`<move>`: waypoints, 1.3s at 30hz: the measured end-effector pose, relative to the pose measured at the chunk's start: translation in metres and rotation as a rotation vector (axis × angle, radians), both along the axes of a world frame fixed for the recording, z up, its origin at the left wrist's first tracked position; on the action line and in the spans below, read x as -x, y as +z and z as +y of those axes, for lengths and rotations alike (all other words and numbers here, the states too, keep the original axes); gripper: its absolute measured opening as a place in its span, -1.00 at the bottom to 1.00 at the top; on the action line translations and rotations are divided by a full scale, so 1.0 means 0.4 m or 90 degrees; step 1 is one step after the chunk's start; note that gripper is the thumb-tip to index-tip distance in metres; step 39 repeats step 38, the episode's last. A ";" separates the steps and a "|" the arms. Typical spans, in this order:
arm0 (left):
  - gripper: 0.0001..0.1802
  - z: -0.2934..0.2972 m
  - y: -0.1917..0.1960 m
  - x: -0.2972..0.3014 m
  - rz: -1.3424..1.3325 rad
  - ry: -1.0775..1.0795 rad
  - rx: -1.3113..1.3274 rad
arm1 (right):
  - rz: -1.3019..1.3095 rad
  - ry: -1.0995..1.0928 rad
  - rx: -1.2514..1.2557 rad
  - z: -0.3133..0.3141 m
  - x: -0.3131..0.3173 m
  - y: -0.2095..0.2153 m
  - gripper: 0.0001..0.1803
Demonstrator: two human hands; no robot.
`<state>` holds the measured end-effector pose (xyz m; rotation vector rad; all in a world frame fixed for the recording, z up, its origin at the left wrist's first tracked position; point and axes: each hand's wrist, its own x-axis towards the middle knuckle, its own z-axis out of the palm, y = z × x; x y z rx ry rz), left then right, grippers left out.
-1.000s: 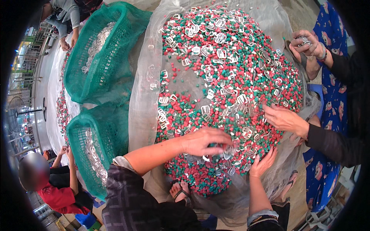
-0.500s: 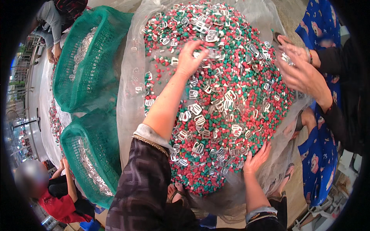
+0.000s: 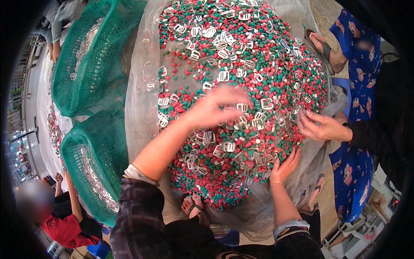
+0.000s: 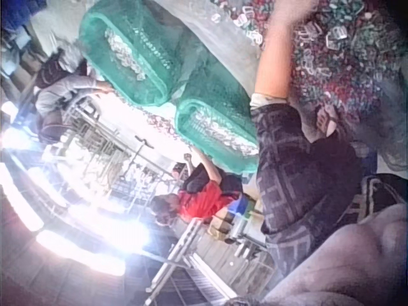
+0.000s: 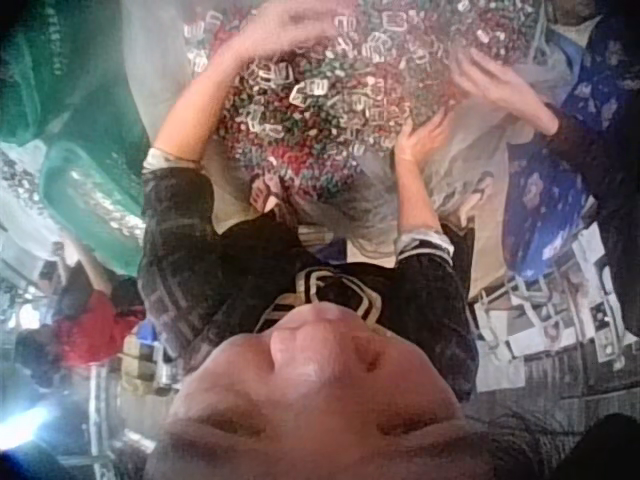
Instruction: The person sits on the floor and sorts small red, green, and white plastic bottle caps from a large pile on a sheet into green baskets. They pick up caps by hand and place them into the baskets.
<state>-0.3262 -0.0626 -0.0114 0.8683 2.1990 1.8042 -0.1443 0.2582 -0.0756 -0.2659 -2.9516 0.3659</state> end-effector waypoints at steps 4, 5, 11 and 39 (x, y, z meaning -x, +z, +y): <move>-0.65 -0.228 -0.164 0.170 0.114 0.492 0.172 | 0.012 0.008 -0.002 -0.004 0.003 0.008 -0.15; -0.63 -0.297 -0.200 0.204 0.138 0.575 0.204 | 0.013 0.014 -0.001 -0.007 0.008 0.008 -0.16; -0.41 -0.483 -0.220 0.308 -0.065 0.741 0.341 | 0.004 0.012 -0.002 -0.007 0.008 0.011 -0.17; -0.56 0.029 -0.010 0.094 -0.127 0.031 0.033 | -0.010 -0.005 0.016 -0.006 0.003 0.003 -0.16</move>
